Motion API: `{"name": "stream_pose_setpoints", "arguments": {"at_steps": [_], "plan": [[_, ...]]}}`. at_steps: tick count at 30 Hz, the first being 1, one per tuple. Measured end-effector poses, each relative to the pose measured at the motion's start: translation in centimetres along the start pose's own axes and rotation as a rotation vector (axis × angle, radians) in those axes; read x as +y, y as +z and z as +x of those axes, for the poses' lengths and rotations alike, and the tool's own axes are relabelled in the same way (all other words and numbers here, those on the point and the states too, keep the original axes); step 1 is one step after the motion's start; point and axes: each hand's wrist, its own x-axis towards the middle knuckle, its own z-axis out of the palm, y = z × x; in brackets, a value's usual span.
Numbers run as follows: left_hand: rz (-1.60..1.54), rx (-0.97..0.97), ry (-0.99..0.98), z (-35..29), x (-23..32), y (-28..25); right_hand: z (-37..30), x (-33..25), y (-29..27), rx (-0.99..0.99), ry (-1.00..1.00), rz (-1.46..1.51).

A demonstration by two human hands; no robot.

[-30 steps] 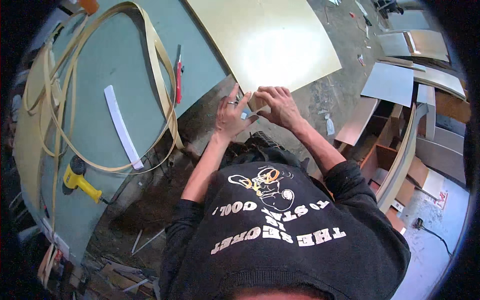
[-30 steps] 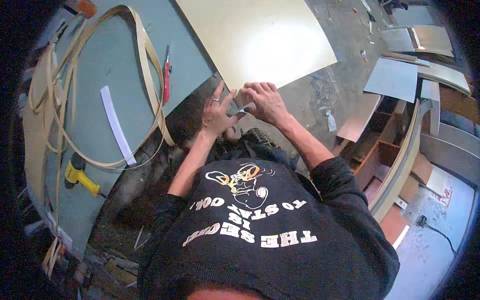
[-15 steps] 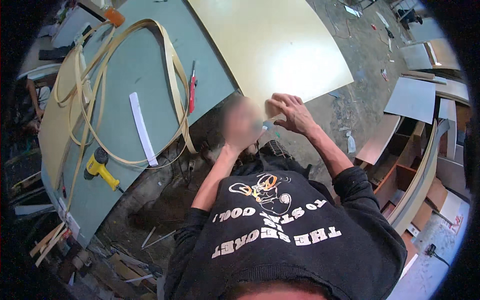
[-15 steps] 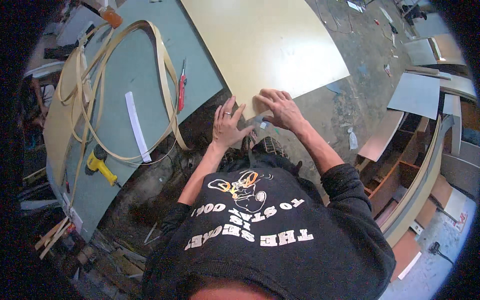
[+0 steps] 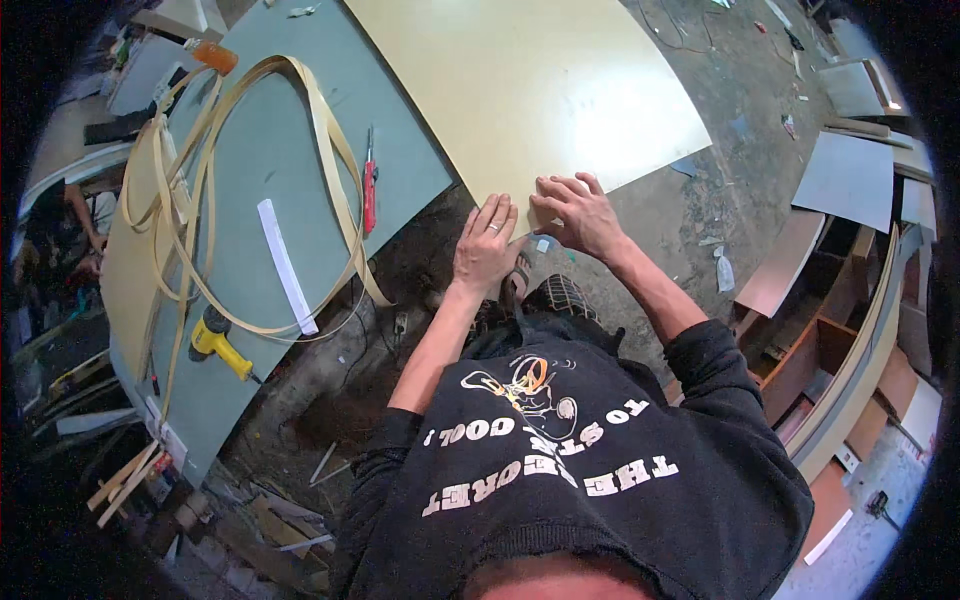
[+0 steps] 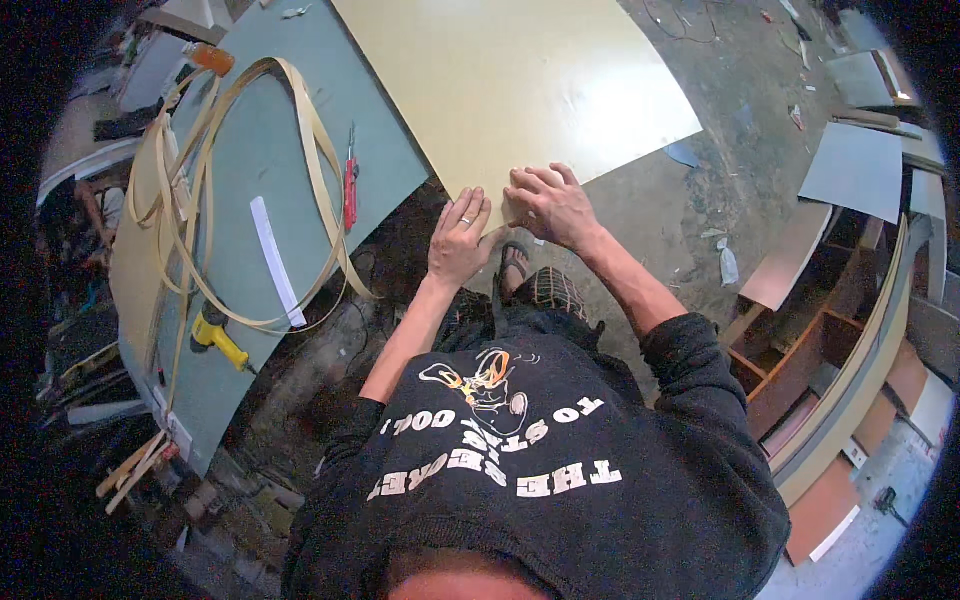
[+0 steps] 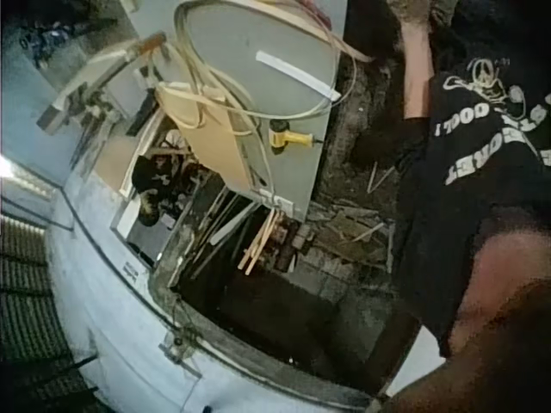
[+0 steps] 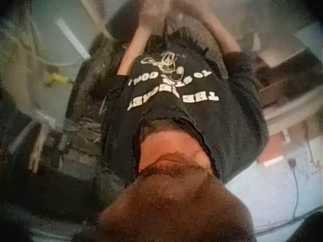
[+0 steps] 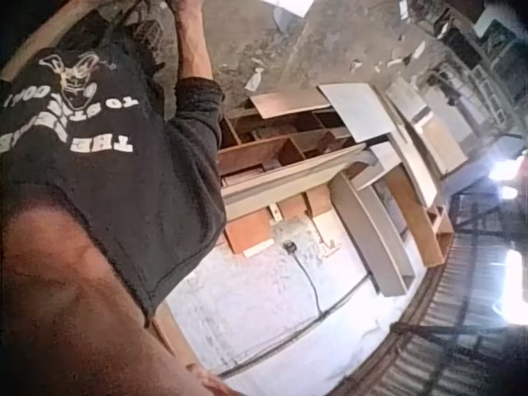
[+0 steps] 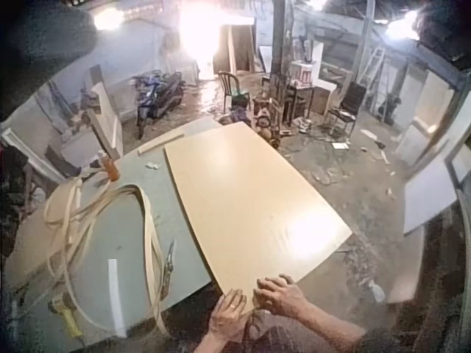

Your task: The person applies adhesive from a bottle to the edge of a board, positions a strip of banding material, and uses a heat gun and a sanding block to secure and smooth it.

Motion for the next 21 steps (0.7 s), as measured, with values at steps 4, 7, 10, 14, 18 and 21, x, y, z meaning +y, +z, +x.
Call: {"name": "stream_pose_setpoints", "arguments": {"at_steps": [4,7,10,14,18,21], "plan": [[-0.015,-0.002,-0.029,-0.2,0.1,-0.5,0.2,0.0,0.3,0.006,-0.022,-0.005],[0.064,0.040,0.003,0.0,0.0,-0.4,0.7,-0.1,-0.2,0.005,0.010,0.069],[-0.023,0.016,-0.027,-0.2,0.2,-1.7,0.2,-1.0,-0.2,0.048,0.117,0.151],[-0.149,0.247,-0.258,-6.7,-0.2,-6.2,-1.1,-3.6,0.5,0.198,0.111,0.191],[-0.107,0.324,-0.691,-20.4,-4.3,-10.0,-4.2,-7.1,1.7,0.238,0.120,0.335],[0.051,0.568,-1.127,-27.0,-9.5,-14.5,-5.8,-9.5,2.4,0.167,0.219,0.506]]}}
